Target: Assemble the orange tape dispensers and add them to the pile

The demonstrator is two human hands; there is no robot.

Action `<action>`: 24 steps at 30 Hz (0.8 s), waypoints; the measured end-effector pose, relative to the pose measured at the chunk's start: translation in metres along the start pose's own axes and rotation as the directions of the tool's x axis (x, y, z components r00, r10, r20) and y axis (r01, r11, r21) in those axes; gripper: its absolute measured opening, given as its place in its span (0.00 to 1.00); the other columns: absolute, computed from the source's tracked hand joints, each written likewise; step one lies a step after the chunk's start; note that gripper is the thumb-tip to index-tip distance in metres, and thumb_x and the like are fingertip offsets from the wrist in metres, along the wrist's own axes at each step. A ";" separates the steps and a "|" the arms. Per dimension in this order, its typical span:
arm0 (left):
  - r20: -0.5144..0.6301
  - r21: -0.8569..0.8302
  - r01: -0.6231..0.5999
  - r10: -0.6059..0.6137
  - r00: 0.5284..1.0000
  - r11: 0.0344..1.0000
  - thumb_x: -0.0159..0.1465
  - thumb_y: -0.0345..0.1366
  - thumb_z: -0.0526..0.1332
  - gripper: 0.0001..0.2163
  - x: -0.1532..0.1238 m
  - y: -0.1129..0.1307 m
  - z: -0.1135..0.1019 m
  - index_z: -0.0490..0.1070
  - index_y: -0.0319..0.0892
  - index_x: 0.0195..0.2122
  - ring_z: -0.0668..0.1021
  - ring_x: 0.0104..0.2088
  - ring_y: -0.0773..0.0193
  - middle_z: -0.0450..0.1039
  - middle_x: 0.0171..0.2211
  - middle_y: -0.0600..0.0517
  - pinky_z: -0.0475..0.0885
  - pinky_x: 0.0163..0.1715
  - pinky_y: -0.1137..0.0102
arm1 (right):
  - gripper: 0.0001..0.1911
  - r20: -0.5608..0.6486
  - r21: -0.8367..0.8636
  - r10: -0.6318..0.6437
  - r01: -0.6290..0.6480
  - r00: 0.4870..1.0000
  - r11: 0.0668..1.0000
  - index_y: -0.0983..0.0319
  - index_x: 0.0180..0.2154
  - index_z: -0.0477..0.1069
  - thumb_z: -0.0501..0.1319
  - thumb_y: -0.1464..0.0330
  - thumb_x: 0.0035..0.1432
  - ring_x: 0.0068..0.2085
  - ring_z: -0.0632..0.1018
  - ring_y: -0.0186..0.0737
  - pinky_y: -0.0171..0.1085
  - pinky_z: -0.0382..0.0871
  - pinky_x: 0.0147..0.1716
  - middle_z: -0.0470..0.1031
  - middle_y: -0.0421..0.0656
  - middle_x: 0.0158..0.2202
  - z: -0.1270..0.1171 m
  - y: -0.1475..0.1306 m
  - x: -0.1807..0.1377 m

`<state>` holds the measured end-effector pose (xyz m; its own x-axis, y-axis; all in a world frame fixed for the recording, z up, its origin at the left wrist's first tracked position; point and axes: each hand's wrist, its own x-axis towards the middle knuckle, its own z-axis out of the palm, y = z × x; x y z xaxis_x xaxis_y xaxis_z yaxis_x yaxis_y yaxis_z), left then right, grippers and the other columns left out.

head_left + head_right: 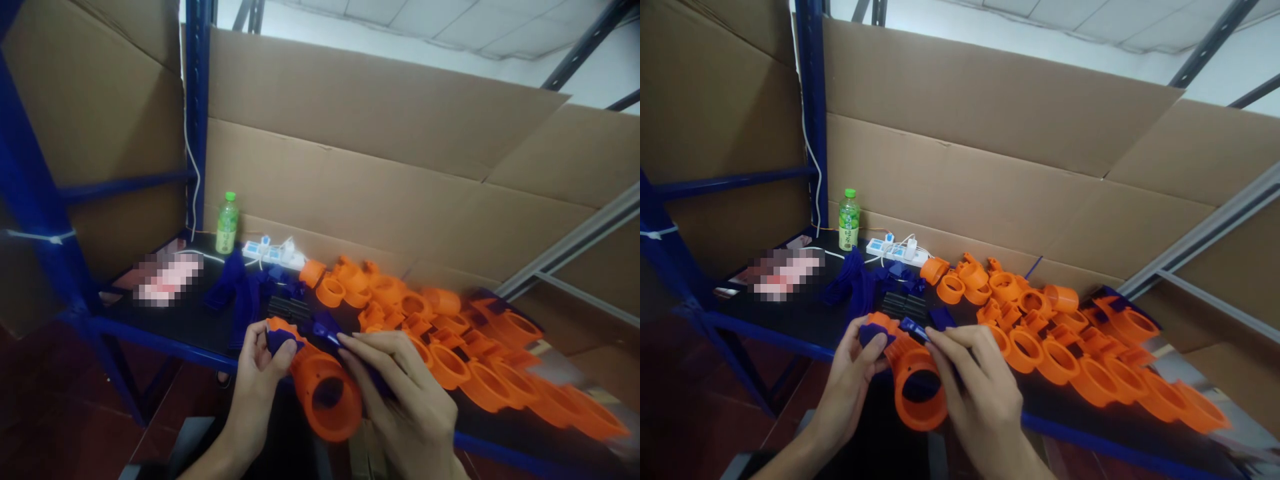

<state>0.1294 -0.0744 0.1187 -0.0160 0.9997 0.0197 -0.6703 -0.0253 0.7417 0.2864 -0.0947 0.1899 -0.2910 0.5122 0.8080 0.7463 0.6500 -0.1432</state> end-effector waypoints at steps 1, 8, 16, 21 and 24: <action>-0.005 -0.012 0.014 -0.014 1.000 1.000 0.60 0.43 0.67 0.17 0.000 0.000 0.000 0.68 0.45 0.48 0.77 0.45 0.55 0.74 0.45 0.46 0.72 0.42 0.63 | 0.15 -0.004 0.001 -0.008 0.008 1.000 1.000 0.58 0.46 0.76 0.63 0.79 0.59 0.40 0.76 0.39 0.41 0.74 0.39 0.74 0.44 0.38 0.000 0.001 0.000; 0.013 -0.032 0.062 -0.062 0.998 0.998 0.60 0.43 0.67 0.17 -0.001 -0.003 -0.003 0.68 0.46 0.49 0.75 0.37 0.61 0.72 0.37 0.51 0.72 0.36 0.67 | 0.16 0.157 0.132 -0.076 0.055 0.985 0.990 0.60 0.47 0.75 0.61 0.79 0.60 0.43 0.75 0.39 0.39 0.75 0.41 0.74 0.45 0.39 0.005 0.004 0.001; 0.024 0.033 -0.026 0.025 0.999 0.999 0.54 0.38 0.72 0.24 -0.001 0.000 -0.002 0.67 0.47 0.50 0.77 0.43 0.58 0.75 0.43 0.50 0.71 0.44 0.66 | 0.09 0.298 0.244 0.045 -0.122 0.953 0.962 0.58 0.42 0.77 0.63 0.73 0.60 0.40 0.77 0.37 0.35 0.75 0.38 0.74 0.43 0.38 -0.003 0.003 0.005; 0.116 0.111 -0.144 0.131 0.985 0.983 0.49 0.34 0.75 0.27 -0.009 0.010 0.002 0.69 0.47 0.49 0.78 0.42 0.56 0.75 0.43 0.51 0.73 0.42 0.68 | 0.07 0.375 0.292 0.225 -0.345 0.899 0.892 0.58 0.42 0.76 0.61 0.67 0.63 0.42 0.77 0.38 0.36 0.73 0.43 0.75 0.43 0.41 -0.002 0.008 0.013; 0.152 0.099 -0.145 0.129 0.980 0.984 0.45 0.31 0.76 0.29 -0.015 0.016 0.004 0.71 0.47 0.49 0.79 0.43 0.53 0.77 0.44 0.50 0.74 0.42 0.67 | 0.09 0.445 0.348 0.301 -0.473 0.843 0.810 0.59 0.43 0.75 0.61 0.64 0.62 0.43 0.76 0.40 0.37 0.73 0.44 0.74 0.44 0.41 0.001 0.010 0.015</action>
<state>0.1223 -0.0901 0.1330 0.0101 0.9761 0.2170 -0.5840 -0.1704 0.7937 0.2888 -0.0793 0.2000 -0.2873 0.8777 0.3836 0.5339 0.4792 -0.6966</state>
